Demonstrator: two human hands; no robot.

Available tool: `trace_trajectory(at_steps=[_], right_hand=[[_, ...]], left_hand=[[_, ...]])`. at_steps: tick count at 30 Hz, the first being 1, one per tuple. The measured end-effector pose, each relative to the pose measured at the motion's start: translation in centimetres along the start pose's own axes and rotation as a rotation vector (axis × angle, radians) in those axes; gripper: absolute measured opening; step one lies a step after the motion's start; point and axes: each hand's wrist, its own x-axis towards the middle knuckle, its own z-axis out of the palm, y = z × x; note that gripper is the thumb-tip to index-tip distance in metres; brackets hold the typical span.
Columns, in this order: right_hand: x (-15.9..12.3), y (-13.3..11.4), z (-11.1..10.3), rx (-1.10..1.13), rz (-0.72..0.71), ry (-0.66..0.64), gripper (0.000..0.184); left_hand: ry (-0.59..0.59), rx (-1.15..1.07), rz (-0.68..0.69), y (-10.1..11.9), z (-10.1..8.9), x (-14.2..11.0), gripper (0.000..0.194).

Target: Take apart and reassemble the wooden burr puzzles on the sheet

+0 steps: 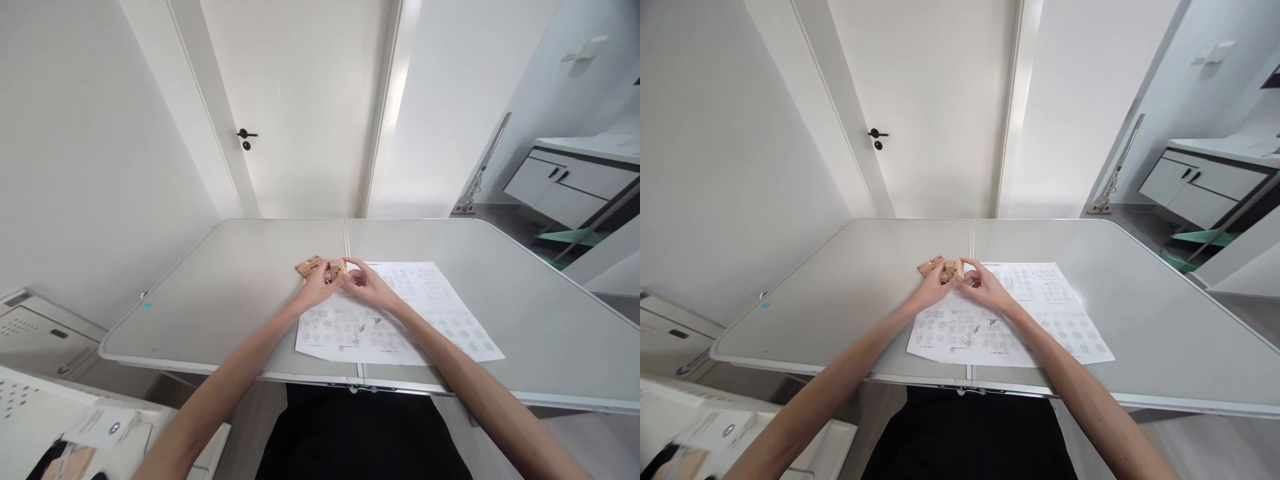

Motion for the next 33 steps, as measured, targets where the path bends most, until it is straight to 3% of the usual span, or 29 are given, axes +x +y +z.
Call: trace_trajectory(at_steps=[8,14,21,26,33], right_hand=[[0.4,0.5,-0.6,0.114,0.042,0.038,0.069],[0.6,0.5,-1.0,0.108,0.004,0.15,0.057],[0.7,1.9,-0.4,-0.246,0.026,0.296,0.057],[0.3,2.6,-0.1,-0.54,-0.099,0.196,0.047],[0.5,3.5,-0.2,-0.676,-0.198,0.111,0.044]], left_hand=[[0.03,-0.205,-0.086,0.3,0.2,0.2,0.063],[0.097,-0.403,-0.142,-0.2,-0.3,0.8,0.063],[0.17,-0.616,-0.164,-0.2,-0.5,1.2,0.06],[0.152,-0.637,-0.173,0.0,-0.6,1.2,0.056],[0.108,-0.604,-0.145,-0.1,-0.4,1.2,0.056]])
